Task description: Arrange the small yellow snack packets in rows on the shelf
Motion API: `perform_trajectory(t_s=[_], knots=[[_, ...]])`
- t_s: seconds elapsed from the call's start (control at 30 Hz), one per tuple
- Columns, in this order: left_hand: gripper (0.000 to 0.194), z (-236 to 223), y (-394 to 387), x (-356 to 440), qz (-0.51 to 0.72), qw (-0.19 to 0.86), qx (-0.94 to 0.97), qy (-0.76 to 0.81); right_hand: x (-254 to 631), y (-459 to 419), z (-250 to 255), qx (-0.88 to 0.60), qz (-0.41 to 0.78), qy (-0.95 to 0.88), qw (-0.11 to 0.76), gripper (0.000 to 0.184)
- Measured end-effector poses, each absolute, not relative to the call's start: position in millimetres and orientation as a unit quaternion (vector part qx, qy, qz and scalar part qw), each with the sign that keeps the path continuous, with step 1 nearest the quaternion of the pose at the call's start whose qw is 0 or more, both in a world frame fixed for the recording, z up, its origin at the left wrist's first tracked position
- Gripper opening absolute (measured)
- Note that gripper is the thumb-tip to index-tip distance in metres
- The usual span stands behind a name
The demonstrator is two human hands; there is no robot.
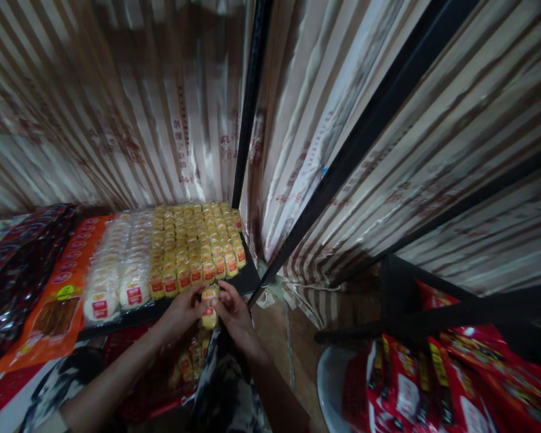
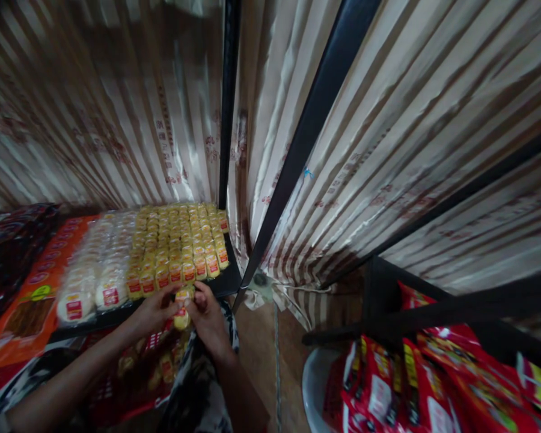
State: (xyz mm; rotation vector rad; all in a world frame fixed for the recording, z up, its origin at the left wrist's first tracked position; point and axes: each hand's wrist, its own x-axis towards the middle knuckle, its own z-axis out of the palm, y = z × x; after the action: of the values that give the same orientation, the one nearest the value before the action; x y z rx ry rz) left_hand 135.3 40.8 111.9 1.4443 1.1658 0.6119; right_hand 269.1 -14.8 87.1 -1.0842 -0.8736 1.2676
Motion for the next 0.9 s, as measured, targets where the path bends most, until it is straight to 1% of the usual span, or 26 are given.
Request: perform_trajectory(t_s=[0.07,0.13,0.2,0.27,0.37,0.43,0.5,0.63,0.77,0.9], knots=[[0.044,112,47,138,0.268,0.582,0.596,0.484,270,-9,84,-0.479,0.53,-0.37,0.594,0.048],[0.043,117,53,142,0.271,0.607,0.573,0.48,273,-3,86,-0.5,0.503,-0.374,0.597,0.046],[0.047,127,60,147,0.278,0.613,0.557,0.487,281,4,90,-0.54,0.447,-0.392,0.596,0.041],[0.053,140,66,152,0.299,0.606,0.547,0.494,293,13,95,-0.592,0.356,-0.42,0.588,0.039],[0.056,161,79,162,0.32,0.606,0.536,0.493,313,32,96,-0.645,0.242,-0.452,0.566,0.045],[0.053,171,91,171,0.327,0.602,0.536,0.493,325,48,93,-0.659,0.224,-0.456,0.554,0.051],[0.048,178,107,182,0.35,0.573,0.55,0.496,334,63,88,-0.669,0.238,-0.451,0.541,0.055],[0.039,180,147,210,0.387,0.475,0.611,0.501,339,84,77,-0.681,0.269,-0.435,0.524,0.061],[0.034,174,184,240,0.36,0.397,0.669,0.515,332,90,66,-0.686,0.267,-0.439,0.516,0.059],[0.028,167,209,268,0.338,0.314,0.73,0.504,324,91,60,-0.691,0.222,-0.456,0.516,0.057]])
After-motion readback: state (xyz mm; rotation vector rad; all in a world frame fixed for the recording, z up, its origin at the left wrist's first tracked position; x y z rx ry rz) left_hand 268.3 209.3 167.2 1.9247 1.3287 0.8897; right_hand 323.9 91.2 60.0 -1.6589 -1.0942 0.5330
